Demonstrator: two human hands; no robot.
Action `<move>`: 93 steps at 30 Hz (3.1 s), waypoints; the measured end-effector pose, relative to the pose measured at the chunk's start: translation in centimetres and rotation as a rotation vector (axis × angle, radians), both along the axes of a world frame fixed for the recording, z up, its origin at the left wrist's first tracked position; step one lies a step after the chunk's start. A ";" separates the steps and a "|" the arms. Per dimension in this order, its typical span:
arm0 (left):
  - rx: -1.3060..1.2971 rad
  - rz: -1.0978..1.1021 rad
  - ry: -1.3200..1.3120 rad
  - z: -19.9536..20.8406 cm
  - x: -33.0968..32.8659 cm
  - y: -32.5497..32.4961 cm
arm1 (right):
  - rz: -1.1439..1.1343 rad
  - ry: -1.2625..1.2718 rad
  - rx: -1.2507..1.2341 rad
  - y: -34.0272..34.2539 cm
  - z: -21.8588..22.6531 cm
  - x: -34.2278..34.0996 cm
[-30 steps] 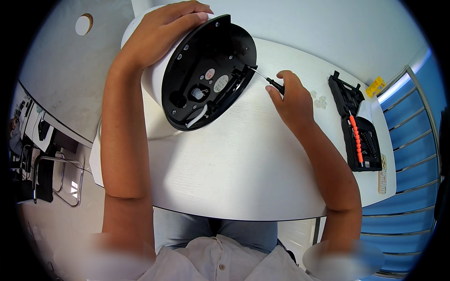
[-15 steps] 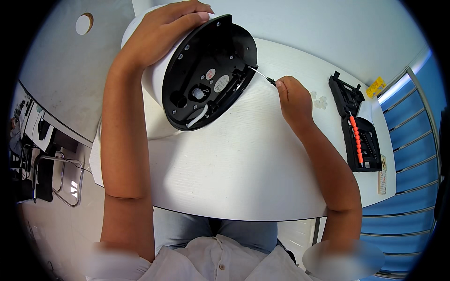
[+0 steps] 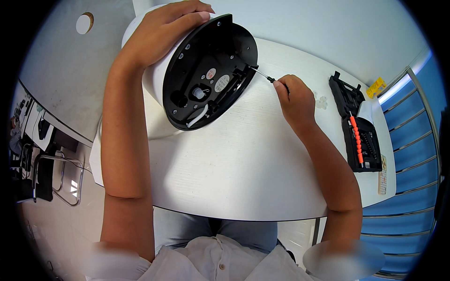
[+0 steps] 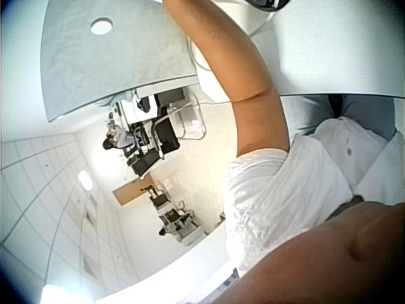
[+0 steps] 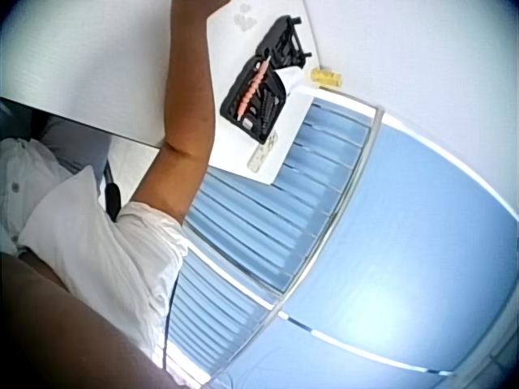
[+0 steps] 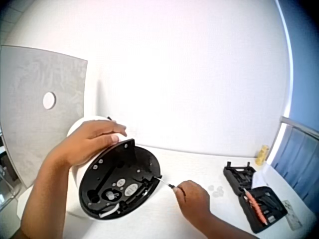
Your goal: The person uses a screwdriver to remove multiple screws from the black base of a white cylindrical appliance. They systematically unscrew fasteners and place them on the table, gradually exposing the internal components of the device.
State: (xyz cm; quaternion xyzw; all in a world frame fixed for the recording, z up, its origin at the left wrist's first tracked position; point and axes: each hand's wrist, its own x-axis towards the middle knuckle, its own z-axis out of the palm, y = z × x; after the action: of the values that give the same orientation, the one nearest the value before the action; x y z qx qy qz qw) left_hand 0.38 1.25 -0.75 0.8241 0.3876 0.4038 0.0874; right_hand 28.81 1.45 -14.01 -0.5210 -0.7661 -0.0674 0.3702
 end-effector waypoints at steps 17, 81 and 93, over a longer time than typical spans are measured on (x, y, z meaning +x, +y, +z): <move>0.003 -0.006 -0.002 0.0 -0.2 -0.2 | 0.047 0.131 0.053 0.1 0.0 -0.3; 0.040 -0.038 0.087 -0.7 -1.2 1.0 | -0.065 -0.106 0.094 0.4 1.0 -1.6; 0.048 -0.145 0.093 -0.4 -1.3 0.9 | 0.056 0.363 -0.563 0.7 2.3 -1.2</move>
State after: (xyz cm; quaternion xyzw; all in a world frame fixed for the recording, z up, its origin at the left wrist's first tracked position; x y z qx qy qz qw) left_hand -0.90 2.16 -1.12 0.8697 0.3209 0.3667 0.0783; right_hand 27.60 2.15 -11.67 -0.5848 -0.6905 0.2509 0.3439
